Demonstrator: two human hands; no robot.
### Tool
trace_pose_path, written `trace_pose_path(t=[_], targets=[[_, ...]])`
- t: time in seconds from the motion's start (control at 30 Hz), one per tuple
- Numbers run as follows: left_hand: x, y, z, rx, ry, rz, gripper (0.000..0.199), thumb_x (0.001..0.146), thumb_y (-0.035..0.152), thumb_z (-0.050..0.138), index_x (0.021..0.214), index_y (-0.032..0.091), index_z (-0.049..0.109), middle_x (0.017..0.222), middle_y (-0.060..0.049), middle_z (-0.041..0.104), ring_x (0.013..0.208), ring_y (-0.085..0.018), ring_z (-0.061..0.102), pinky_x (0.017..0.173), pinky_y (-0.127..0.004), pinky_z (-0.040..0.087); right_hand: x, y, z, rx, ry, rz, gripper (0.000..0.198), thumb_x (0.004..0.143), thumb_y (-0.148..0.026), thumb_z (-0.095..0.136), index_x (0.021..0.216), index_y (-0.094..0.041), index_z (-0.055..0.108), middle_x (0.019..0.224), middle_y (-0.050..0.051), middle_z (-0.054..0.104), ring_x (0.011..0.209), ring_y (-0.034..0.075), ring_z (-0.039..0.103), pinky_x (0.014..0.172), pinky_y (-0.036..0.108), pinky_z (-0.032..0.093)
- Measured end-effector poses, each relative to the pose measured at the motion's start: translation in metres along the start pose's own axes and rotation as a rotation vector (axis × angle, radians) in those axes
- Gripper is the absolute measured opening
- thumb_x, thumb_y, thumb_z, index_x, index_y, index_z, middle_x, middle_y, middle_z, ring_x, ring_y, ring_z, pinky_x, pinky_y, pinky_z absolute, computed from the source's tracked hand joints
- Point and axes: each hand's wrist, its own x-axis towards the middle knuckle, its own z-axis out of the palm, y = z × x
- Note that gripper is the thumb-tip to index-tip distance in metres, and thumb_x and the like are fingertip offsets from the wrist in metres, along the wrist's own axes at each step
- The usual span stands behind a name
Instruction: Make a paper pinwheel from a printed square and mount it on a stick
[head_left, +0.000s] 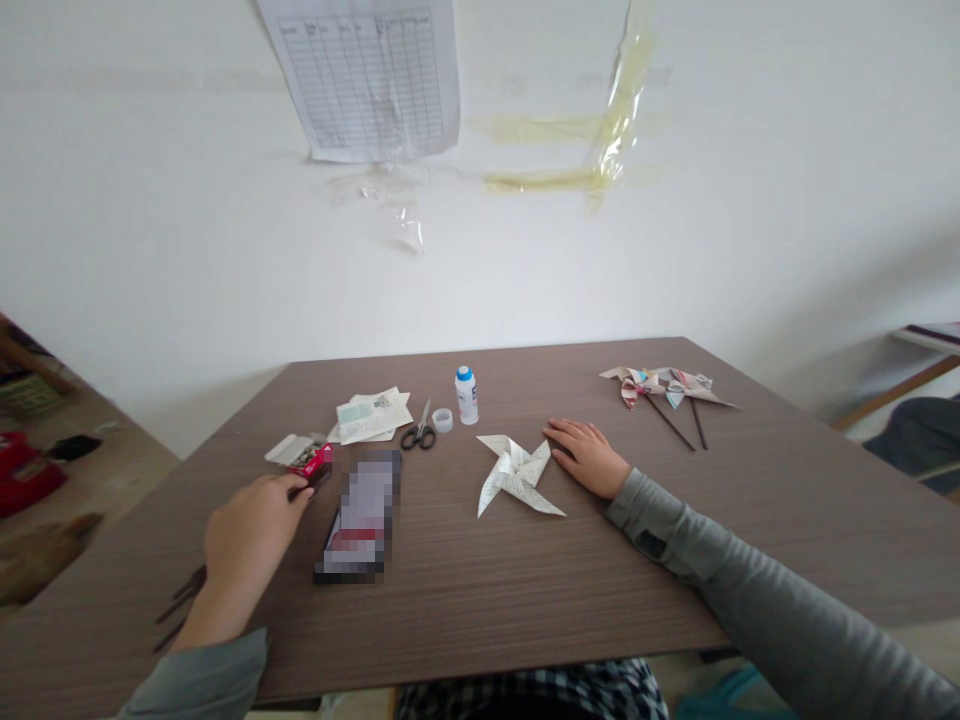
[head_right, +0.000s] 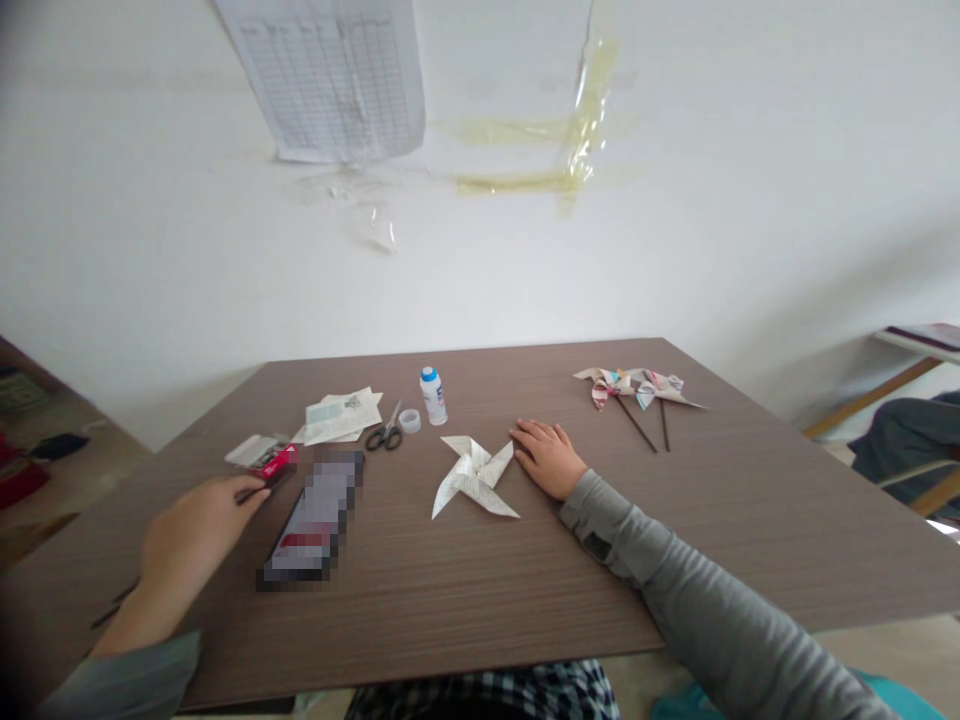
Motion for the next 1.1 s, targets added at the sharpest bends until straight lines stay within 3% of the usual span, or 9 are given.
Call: trace_pose_path(t=[0.23, 0.5, 0.87, 1.03, 1.1], targets=[[-0.007, 0.007, 0.001, 0.058, 0.023, -0.04, 0.052, 0.125, 0.034, 0.053, 0.138, 0.026, 0.103, 0.137, -0.02, 0.1, 0.131, -0.045, 0.092, 0.102, -0.048, 0.069, -0.001, 0.001, -0.001, 0.0, 0.0, -0.006, 0.062, 0.13, -0.033, 0.056, 0.189, -0.03, 0.073, 0.204, 0.016, 0.061, 0.19, 0.041, 0.058, 0.159, 0.074, 0.041], [-0.009, 0.012, -0.001, -0.048, 0.158, -0.058, 0.029, 0.105, 0.029, 0.071, 0.103, 0.028, 0.099, 0.099, -0.012, 0.097, 0.112, -0.042, 0.089, 0.089, -0.042, 0.064, 0.0, 0.003, 0.001, -0.001, 0.017, -0.021, 0.061, 0.129, -0.034, 0.056, 0.187, -0.033, 0.075, 0.202, 0.015, 0.064, 0.188, 0.042, 0.06, 0.157, 0.076, 0.044], [-0.012, 0.018, -0.007, 0.046, 0.09, -0.051, 0.046, 0.123, 0.031, 0.058, 0.128, 0.022, 0.103, 0.129, -0.017, 0.101, 0.119, -0.04, 0.094, 0.095, -0.041, 0.066, -0.001, 0.0, -0.001, -0.006, 0.007, -0.007, 0.061, 0.13, -0.031, 0.057, 0.188, -0.03, 0.074, 0.203, 0.016, 0.063, 0.19, 0.04, 0.058, 0.159, 0.073, 0.041], [-0.01, 0.018, -0.004, 0.009, 0.133, -0.069, 0.034, 0.113, 0.028, 0.068, 0.115, 0.027, 0.102, 0.118, -0.011, 0.101, 0.119, -0.041, 0.093, 0.096, -0.042, 0.067, -0.001, 0.003, 0.001, 0.003, 0.024, -0.023, 0.062, 0.129, -0.032, 0.056, 0.187, -0.03, 0.076, 0.201, 0.017, 0.064, 0.188, 0.042, 0.06, 0.157, 0.078, 0.043], [-0.009, 0.017, -0.002, -0.001, 0.142, -0.052, 0.035, 0.114, 0.029, 0.067, 0.114, 0.026, 0.102, 0.125, -0.013, 0.102, 0.121, -0.042, 0.094, 0.097, -0.043, 0.067, -0.001, 0.004, 0.002, 0.001, 0.023, -0.025, 0.062, 0.129, -0.032, 0.054, 0.187, -0.029, 0.075, 0.202, 0.017, 0.064, 0.188, 0.042, 0.06, 0.157, 0.078, 0.043]])
